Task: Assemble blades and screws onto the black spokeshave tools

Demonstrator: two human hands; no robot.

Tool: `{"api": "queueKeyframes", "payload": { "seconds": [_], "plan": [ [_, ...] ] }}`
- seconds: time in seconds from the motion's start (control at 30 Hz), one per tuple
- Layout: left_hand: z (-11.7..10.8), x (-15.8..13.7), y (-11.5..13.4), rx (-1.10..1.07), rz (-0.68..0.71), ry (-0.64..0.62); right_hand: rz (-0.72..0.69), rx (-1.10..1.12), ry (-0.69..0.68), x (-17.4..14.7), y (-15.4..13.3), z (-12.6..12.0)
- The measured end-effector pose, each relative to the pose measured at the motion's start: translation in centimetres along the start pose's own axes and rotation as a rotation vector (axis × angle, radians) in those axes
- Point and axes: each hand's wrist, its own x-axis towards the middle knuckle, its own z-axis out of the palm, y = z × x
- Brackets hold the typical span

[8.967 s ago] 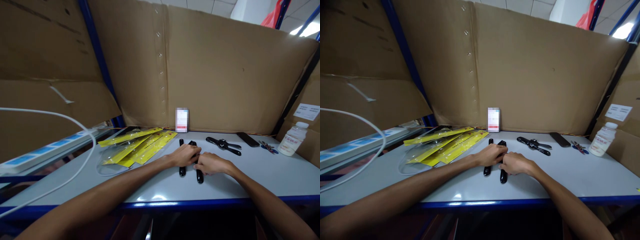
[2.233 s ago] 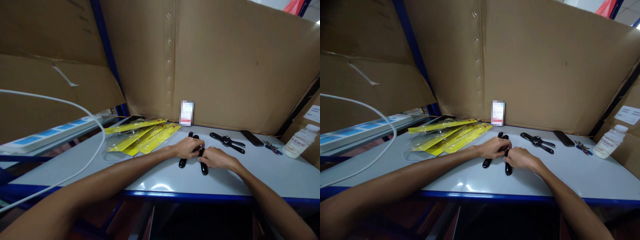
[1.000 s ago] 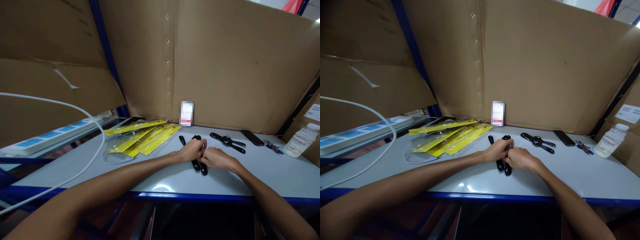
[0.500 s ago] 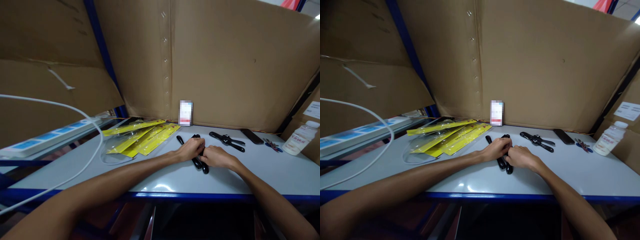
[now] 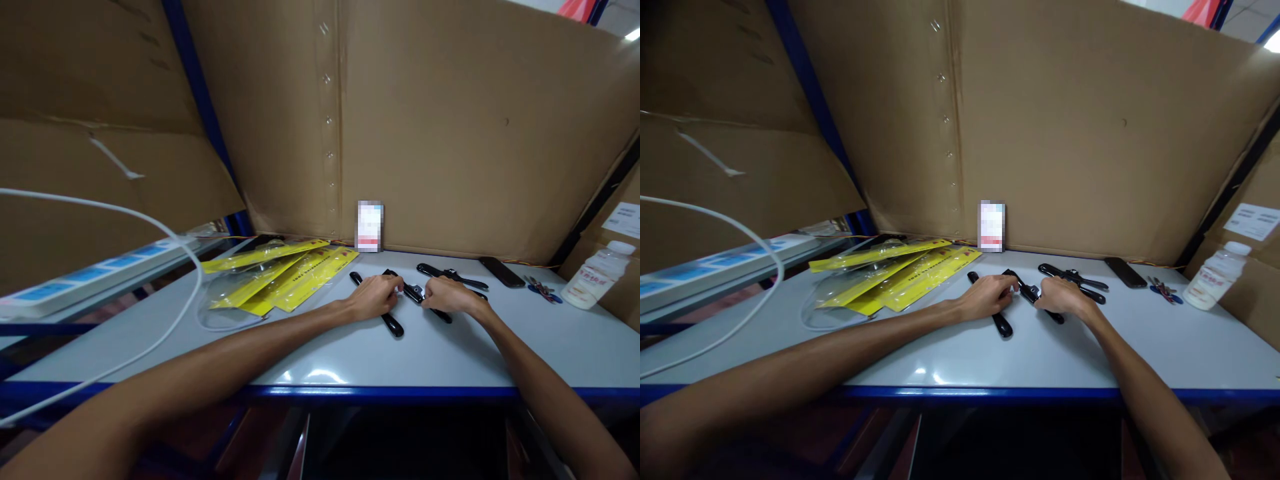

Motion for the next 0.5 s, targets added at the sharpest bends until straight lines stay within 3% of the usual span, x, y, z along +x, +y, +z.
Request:
{"api": "queueKeyframes", "payload": {
  "seconds": [0.13,0.27,0.5],
  "plan": [
    [0.1,-0.1,0.1,0.034,0.021,0.016,-0.089,0.185,-0.047,1.7,2.3,0.4],
    [0.2,-0.2,0.0,0.041,0.079,0.079,-0.103,0.285,-0.049,2.0,2.8,0.6],
    [0.5,-0.2,-0.5,0.028,0.223,0.093,-0.081,0.226,-0.008,2.2,2.3,0.7]
  ]
}}
